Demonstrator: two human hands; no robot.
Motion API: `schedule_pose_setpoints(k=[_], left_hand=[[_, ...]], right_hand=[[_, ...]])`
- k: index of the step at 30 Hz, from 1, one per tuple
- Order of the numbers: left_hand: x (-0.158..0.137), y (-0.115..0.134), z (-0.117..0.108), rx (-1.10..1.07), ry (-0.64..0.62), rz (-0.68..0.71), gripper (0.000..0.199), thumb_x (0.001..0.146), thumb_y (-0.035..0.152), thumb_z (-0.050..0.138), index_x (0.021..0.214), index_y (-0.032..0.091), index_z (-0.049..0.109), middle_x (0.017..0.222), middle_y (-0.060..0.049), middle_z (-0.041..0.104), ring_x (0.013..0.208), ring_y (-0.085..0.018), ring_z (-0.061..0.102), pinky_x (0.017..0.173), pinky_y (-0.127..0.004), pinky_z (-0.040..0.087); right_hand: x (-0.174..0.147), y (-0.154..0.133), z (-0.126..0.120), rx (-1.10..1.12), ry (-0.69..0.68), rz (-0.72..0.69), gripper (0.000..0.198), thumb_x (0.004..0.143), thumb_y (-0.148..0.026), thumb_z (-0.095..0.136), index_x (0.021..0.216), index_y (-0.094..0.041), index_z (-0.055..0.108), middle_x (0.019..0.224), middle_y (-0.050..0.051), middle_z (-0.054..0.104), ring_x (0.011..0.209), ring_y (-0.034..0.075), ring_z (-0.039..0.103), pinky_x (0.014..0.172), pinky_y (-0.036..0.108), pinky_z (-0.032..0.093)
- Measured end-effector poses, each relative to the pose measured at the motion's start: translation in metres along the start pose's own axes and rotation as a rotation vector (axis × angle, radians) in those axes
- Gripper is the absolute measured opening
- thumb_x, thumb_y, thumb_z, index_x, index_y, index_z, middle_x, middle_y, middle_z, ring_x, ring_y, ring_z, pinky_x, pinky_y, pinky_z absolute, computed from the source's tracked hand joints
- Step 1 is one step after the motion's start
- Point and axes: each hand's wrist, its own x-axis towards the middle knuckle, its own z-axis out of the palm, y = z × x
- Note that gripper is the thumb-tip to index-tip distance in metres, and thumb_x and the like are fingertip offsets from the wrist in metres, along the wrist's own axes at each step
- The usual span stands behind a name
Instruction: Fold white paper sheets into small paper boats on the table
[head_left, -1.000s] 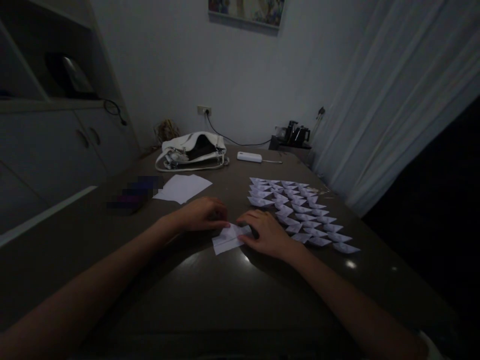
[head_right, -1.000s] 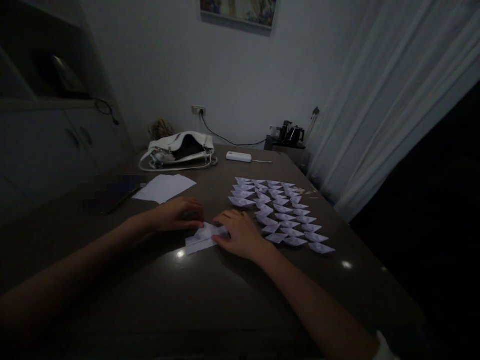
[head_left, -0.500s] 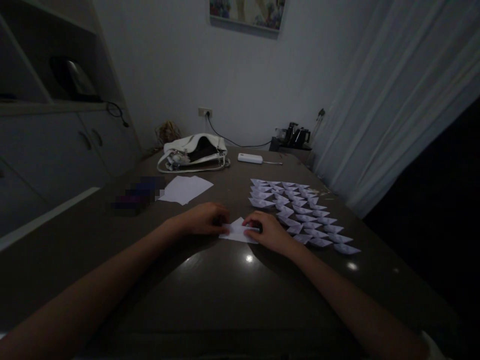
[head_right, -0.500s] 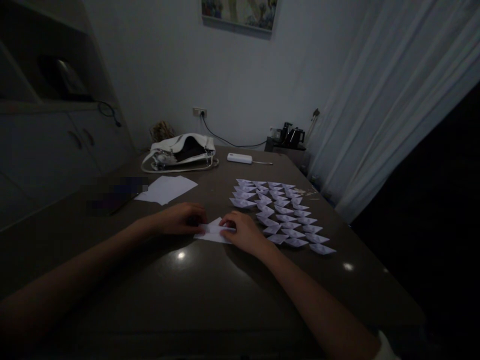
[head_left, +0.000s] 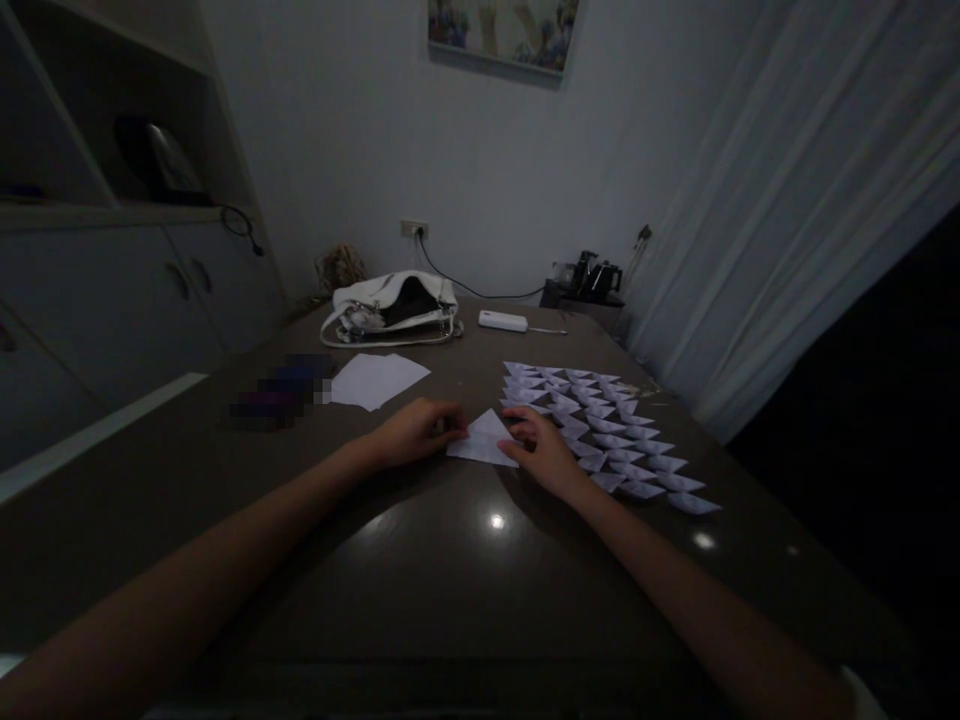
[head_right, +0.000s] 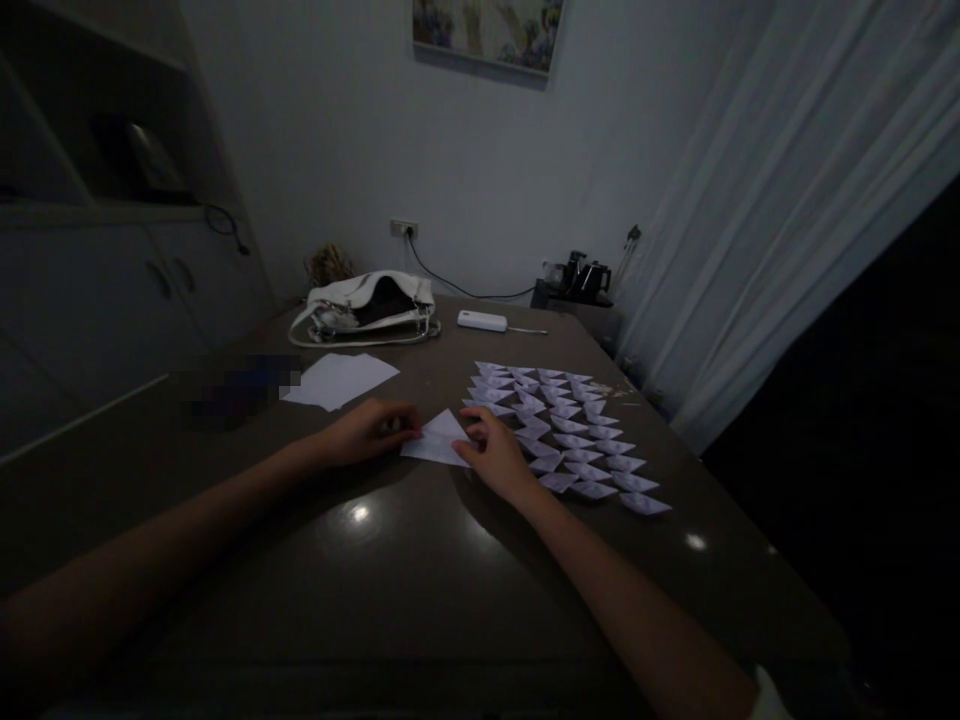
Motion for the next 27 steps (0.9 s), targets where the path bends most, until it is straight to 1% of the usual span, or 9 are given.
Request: schedule_pose_setpoints(k=[2, 4, 8, 11, 15, 18, 22, 25, 27], left_hand=[[0.0003, -0.0008, -0.0004, -0.02, 0.022, -0.004, 0.019, 0.09, 0.033, 0.055, 0.092, 0.017, 0.064, 0.083, -0.004, 0.067, 0.07, -0.016, 0.058, 0.063, -0.025, 0.043], [0.0007, -0.0014, -0.0006, -0.037, 0.036, -0.008, 0.018, 0.09, 0.031, 0.054, 0.093, 0.016, 0.063, 0.082, -0.004, 0.067, 0.07, -0.016, 0.059, 0.064, -0.025, 0.043], [0.0008, -0.0012, -0.0002, -0.08, 0.071, 0.01, 0.016, 0.09, 0.027, 0.053, 0.094, 0.015, 0.063, 0.083, -0.004, 0.066, 0.073, -0.016, 0.06, 0.066, -0.026, 0.044], [0.0004, -0.0002, 0.0001, -0.106, 0.097, 0.014, 0.016, 0.09, 0.027, 0.053, 0.099, 0.016, 0.061, 0.084, -0.004, 0.066, 0.075, -0.016, 0.06, 0.066, -0.026, 0.045], [0.0001, 0.001, 0.0008, -0.126, 0.078, -0.008, 0.024, 0.091, 0.036, 0.055, 0.104, 0.016, 0.061, 0.081, -0.003, 0.065, 0.072, -0.016, 0.06, 0.063, -0.025, 0.044], [0.0005, 0.0005, 0.0021, -0.134, 0.053, -0.047, 0.033, 0.085, 0.045, 0.063, 0.101, 0.016, 0.063, 0.078, -0.002, 0.064, 0.068, -0.016, 0.059, 0.06, -0.024, 0.043], [0.0015, -0.0009, 0.0032, -0.118, 0.046, -0.06, 0.029, 0.087, 0.043, 0.061, 0.093, 0.015, 0.064, 0.079, -0.003, 0.065, 0.07, -0.016, 0.059, 0.062, -0.025, 0.043], [0.0014, -0.0009, 0.0025, -0.124, 0.068, -0.056, 0.027, 0.089, 0.042, 0.058, 0.094, 0.016, 0.063, 0.08, -0.003, 0.065, 0.071, -0.016, 0.059, 0.063, -0.026, 0.043], [0.0007, -0.0003, 0.0019, -0.136, 0.071, -0.047, 0.027, 0.087, 0.043, 0.061, 0.093, 0.016, 0.062, 0.08, -0.002, 0.064, 0.071, -0.016, 0.059, 0.063, -0.026, 0.043]], right_hand=[[0.0015, 0.0009, 0.0005, -0.001, 0.016, -0.006, 0.034, 0.077, -0.02, 0.066, 0.11, -0.018, 0.058, 0.078, 0.001, 0.065, 0.065, 0.016, 0.061, 0.06, 0.028, 0.046], [0.0024, -0.0003, 0.0007, -0.005, 0.033, -0.018, 0.03, 0.077, -0.021, 0.066, 0.106, -0.017, 0.061, 0.077, 0.001, 0.066, 0.06, 0.014, 0.057, 0.057, 0.026, 0.043], [0.0027, -0.005, 0.0004, 0.026, 0.048, -0.029, 0.025, 0.078, -0.023, 0.065, 0.102, -0.016, 0.063, 0.076, 0.002, 0.066, 0.058, 0.015, 0.057, 0.055, 0.026, 0.042], [0.0022, -0.0067, 0.0001, 0.048, 0.059, -0.023, 0.024, 0.078, -0.024, 0.064, 0.101, -0.016, 0.063, 0.074, 0.002, 0.066, 0.057, 0.015, 0.057, 0.053, 0.025, 0.041], [0.0024, -0.0051, 0.0001, 0.037, 0.079, -0.031, 0.024, 0.078, -0.025, 0.063, 0.101, -0.016, 0.064, 0.073, 0.002, 0.065, 0.054, 0.015, 0.054, 0.051, 0.025, 0.038], [0.0029, -0.0036, 0.0002, 0.034, 0.092, -0.055, 0.023, 0.079, -0.028, 0.063, 0.099, -0.015, 0.065, 0.074, 0.003, 0.066, 0.056, 0.015, 0.055, 0.051, 0.024, 0.038], [0.0026, -0.005, 0.0005, 0.045, 0.104, -0.083, 0.019, 0.081, -0.03, 0.061, 0.094, -0.017, 0.064, 0.077, 0.004, 0.066, 0.059, 0.015, 0.056, 0.051, 0.024, 0.037], [0.0017, -0.0072, 0.0008, 0.087, 0.128, -0.069, 0.018, 0.083, -0.031, 0.059, 0.095, -0.018, 0.06, 0.07, 0.001, 0.063, 0.054, 0.014, 0.053, 0.049, 0.023, 0.034], [0.0012, -0.0082, 0.0012, 0.121, 0.16, -0.06, 0.018, 0.083, -0.032, 0.059, 0.095, -0.019, 0.055, 0.069, 0.0, 0.063, 0.051, 0.013, 0.05, 0.048, 0.023, 0.033]])
